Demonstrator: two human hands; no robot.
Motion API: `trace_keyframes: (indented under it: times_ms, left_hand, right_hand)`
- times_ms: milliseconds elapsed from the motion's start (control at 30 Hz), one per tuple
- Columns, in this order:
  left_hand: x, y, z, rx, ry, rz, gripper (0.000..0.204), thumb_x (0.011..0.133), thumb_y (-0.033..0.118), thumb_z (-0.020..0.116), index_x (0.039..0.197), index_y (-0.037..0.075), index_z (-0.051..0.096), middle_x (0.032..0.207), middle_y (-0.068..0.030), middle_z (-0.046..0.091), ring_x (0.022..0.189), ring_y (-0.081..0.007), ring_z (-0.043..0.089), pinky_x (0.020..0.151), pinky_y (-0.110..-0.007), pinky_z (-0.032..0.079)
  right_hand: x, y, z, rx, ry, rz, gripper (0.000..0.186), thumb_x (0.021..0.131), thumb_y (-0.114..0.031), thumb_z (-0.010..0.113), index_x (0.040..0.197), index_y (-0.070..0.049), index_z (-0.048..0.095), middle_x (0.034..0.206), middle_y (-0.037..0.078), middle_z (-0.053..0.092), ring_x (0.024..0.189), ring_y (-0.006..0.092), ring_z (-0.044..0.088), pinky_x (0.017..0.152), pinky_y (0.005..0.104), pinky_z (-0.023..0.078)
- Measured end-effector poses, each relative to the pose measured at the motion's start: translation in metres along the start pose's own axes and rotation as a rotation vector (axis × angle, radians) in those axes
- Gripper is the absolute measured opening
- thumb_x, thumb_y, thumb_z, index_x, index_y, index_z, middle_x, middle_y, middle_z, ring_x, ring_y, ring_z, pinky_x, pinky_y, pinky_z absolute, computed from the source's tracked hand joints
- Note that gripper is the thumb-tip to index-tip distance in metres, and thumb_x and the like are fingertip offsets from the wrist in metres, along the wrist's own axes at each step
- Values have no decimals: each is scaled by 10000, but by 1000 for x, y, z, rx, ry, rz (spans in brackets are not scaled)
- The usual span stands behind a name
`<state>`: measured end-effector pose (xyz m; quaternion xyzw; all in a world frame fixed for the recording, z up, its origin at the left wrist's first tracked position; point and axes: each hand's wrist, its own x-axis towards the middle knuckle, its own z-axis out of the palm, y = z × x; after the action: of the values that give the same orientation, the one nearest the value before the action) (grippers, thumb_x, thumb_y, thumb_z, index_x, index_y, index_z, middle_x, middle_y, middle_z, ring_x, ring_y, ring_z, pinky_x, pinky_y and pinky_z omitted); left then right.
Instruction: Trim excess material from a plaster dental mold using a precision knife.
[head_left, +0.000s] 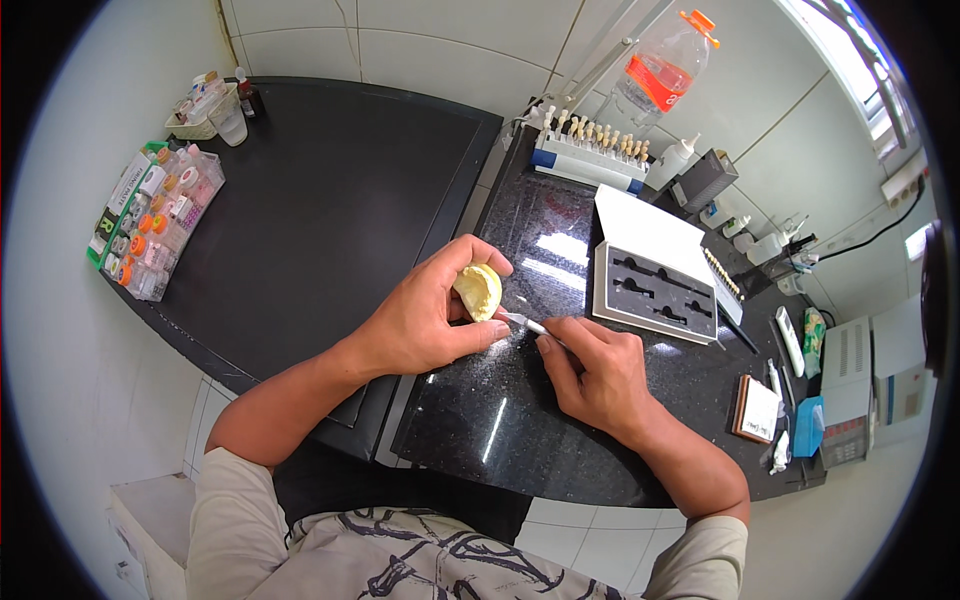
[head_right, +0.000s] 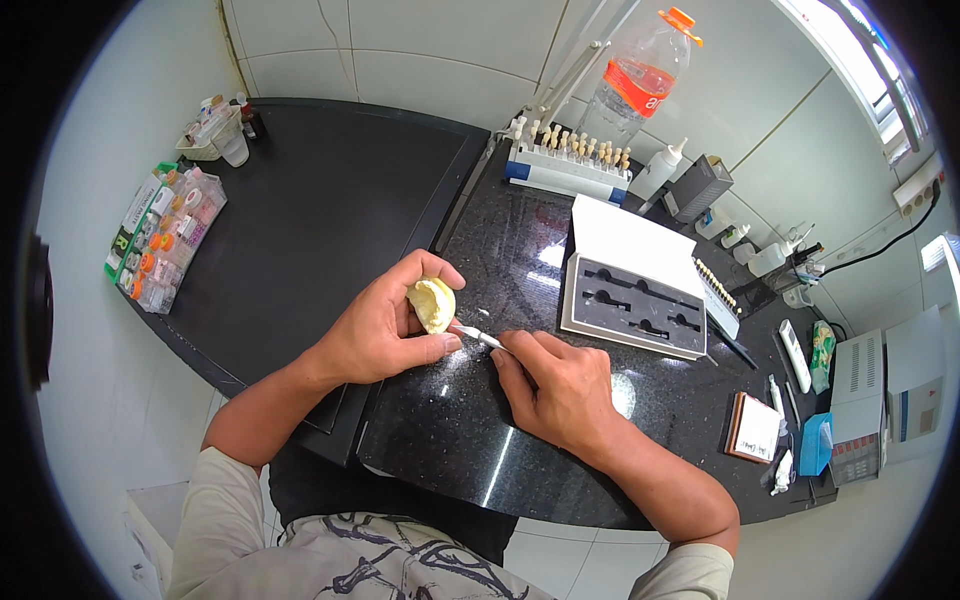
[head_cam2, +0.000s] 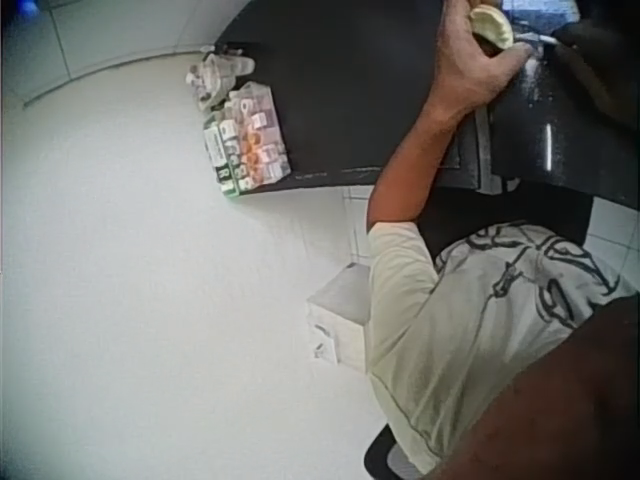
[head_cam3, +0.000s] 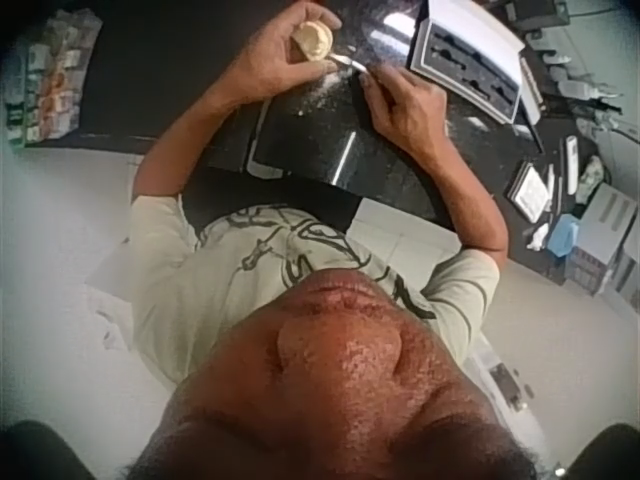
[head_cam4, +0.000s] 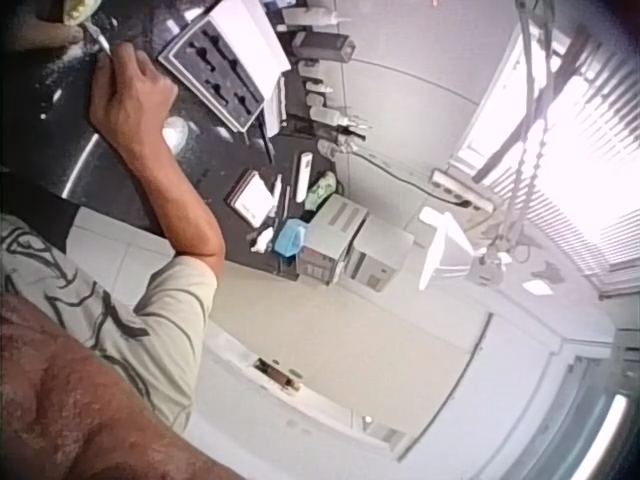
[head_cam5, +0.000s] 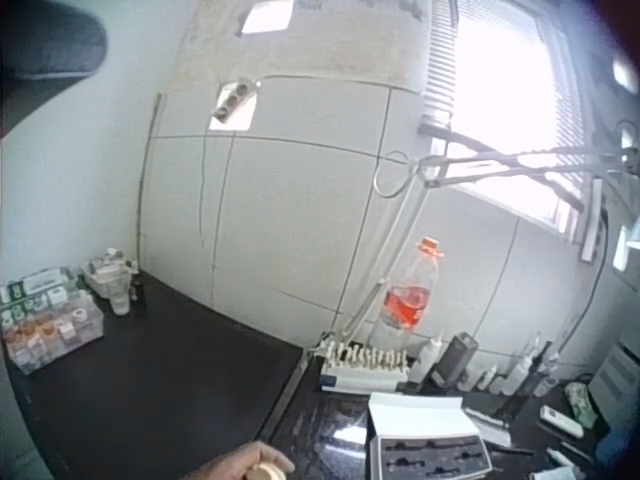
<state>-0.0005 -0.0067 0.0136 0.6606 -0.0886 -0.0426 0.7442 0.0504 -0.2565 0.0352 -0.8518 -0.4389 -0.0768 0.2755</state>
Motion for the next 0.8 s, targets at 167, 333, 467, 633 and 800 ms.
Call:
trace_keyframes:
  times_ms: [167, 333, 467, 633, 800]
  left_hand:
    - [0, -1, 2, 95, 25, 27, 537, 922, -40, 782, 1372, 51, 502, 1110, -39, 578, 1026, -100, 673, 914, -275, 591]
    - [-1, -1, 2, 182, 33, 46, 539, 911, -29, 791, 1360, 52, 505, 1099, -33, 543, 999, -82, 634, 884, -266, 578]
    - [-1, -3, 3, 244, 36, 93, 516, 909, -19, 771, 1349, 50, 512, 1106, -30, 505, 979, -73, 600, 859, -255, 561]
    - [-3, 0, 5, 313, 58, 119, 485, 897, -16, 759, 1322, 42, 532, 1139, -42, 467, 1006, -84, 566, 861, -264, 547]
    - [-5, -2, 8, 338, 97, 118, 455, 892, -14, 755, 1295, 35, 548, 1173, -56, 435, 1045, -104, 552, 869, -278, 533]
  right_hand:
    - [-1, 2, 0, -8, -8, -10, 97, 983, -171, 744, 1043, -95, 736, 723, 67, 689, 529, 274, 665, 474, 405, 474]
    - [0, 0, 1, -29, -18, -27, 103, 995, -181, 738, 1052, -95, 735, 734, 65, 691, 538, 273, 670, 475, 402, 477]
    - [0, 0, 1, -29, -11, -33, 105, 998, -186, 738, 1052, -96, 735, 736, 64, 693, 541, 273, 672, 475, 400, 479]
    - [0, 0, 2, -40, -17, -35, 111, 1000, -191, 742, 1053, -93, 737, 734, 62, 694, 535, 267, 673, 474, 398, 479]
    - [0, -3, 3, -47, -7, -40, 113, 997, -183, 749, 1065, -93, 741, 736, 59, 691, 532, 264, 674, 467, 393, 484]
